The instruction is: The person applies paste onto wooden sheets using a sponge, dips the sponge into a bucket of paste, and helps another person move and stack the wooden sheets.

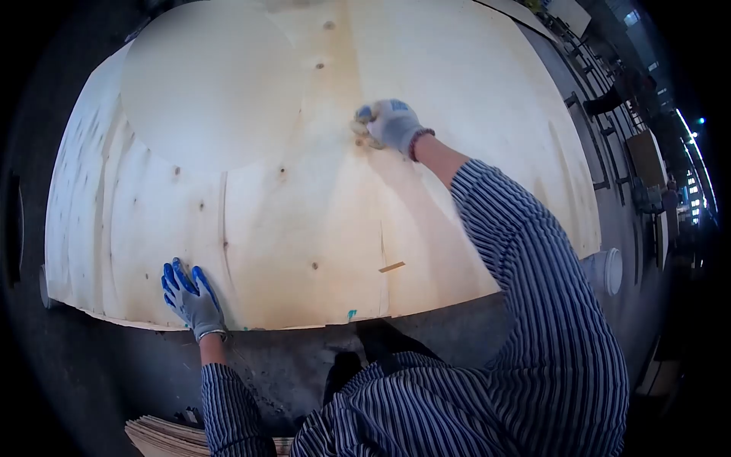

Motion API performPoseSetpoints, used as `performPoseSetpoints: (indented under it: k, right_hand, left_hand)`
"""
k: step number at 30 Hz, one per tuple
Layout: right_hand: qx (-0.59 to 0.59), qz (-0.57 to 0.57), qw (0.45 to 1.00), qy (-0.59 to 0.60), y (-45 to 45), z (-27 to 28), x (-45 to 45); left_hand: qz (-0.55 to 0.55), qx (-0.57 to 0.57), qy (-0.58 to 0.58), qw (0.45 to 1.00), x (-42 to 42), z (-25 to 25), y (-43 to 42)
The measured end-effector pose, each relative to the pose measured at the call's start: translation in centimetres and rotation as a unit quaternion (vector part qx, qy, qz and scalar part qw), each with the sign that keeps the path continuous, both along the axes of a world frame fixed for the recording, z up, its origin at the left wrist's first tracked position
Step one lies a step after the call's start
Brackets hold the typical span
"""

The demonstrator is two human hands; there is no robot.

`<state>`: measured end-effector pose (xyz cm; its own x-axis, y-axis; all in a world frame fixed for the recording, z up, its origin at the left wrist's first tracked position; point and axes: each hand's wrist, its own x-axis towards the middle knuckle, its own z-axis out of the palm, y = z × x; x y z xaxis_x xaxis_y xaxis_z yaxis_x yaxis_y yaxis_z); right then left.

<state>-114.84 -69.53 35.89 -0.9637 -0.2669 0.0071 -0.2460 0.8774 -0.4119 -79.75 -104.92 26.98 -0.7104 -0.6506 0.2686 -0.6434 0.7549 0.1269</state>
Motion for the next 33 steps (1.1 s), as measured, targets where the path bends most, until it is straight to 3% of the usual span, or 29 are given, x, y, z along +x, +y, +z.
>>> performPoseSetpoints:
  k: [2,4,6,12,14,18,19,20,22,23,24,25,26,30,32,33]
  right_hand:
    - [-0.035,0.202,0.976,0.07,3.1,-3.5,1.1]
    - [0.016,0.231,0.972,0.031,4.4,-2.3,6.9]
    - [-0.011,0.292,0.954,0.061,6.8,-3.4,12.9]
    - [0.051,0.304,0.951,-0.032,7.9,0.8,31.2]
    - [0.04,0.284,0.958,-0.009,8.3,0.3,34.0]
    - [-0.083,0.087,0.993,0.005,8.7,1.4,34.7]
    - [-0.317,-0.016,0.947,-0.055,8.7,1.6,33.9]
    - [-0.53,-0.114,0.833,-0.108,8.9,1.8,32.5]
    - [-0.629,-0.209,0.731,-0.163,11.7,2.5,28.7]
    - [-0.649,-0.204,0.699,-0.221,12.5,3.3,27.4]
    - [-0.65,-0.204,0.699,-0.219,14.5,0.9,25.1]
    - [-0.45,-0.188,0.866,-0.107,17.4,-4.1,22.1]
    - [-0.213,-0.156,0.964,0.011,19.3,-7.2,19.3]
    - [-0.176,-0.281,0.943,-0.007,18.7,-8.6,12.9]
    - [-0.058,-0.178,0.982,0.033,15.7,-4.8,14.1]
    - [-0.099,-0.128,0.986,-0.039,12.7,0.2,17.4]
  left_hand:
    - [0.006,0.009,-0.008,1.0,0.1,0.2,0.1]
    - [0.005,0.002,-0.005,1.0,0.1,0.0,0.0]
    - [-0.005,-0.003,-0.005,1.0,0.3,0.0,0.2]
    - [-0.002,0.003,-0.017,1.0,0.7,0.1,0.3]
    - [0.004,0.021,-0.033,0.999,0.8,0.5,0.3]
    - [-0.003,0.022,-0.034,0.999,0.9,0.4,0.4]
    - [-0.001,0.015,-0.033,0.999,1.0,0.3,0.4]
    - [0.001,0.008,-0.031,0.999,1.0,0.3,0.4]
    - [0.0,0.003,-0.03,1.0,1.0,0.2,0.5]
    - [0.003,-0.003,-0.033,0.999,0.9,0.2,0.5]
    - [0.001,-0.003,-0.031,1.0,0.8,0.4,0.6]
    - [0.002,0.003,-0.036,0.999,0.8,0.8,0.6]
    - [0.005,0.009,-0.041,0.999,0.8,0.9,0.7]
    - [0.009,-0.014,-0.038,0.999,0.6,-0.1,0.3]
    - [0.006,-0.002,-0.038,0.999,0.7,0.6,0.7]
    - [0.004,0.015,-0.028,0.999,0.6,1.0,1.0]
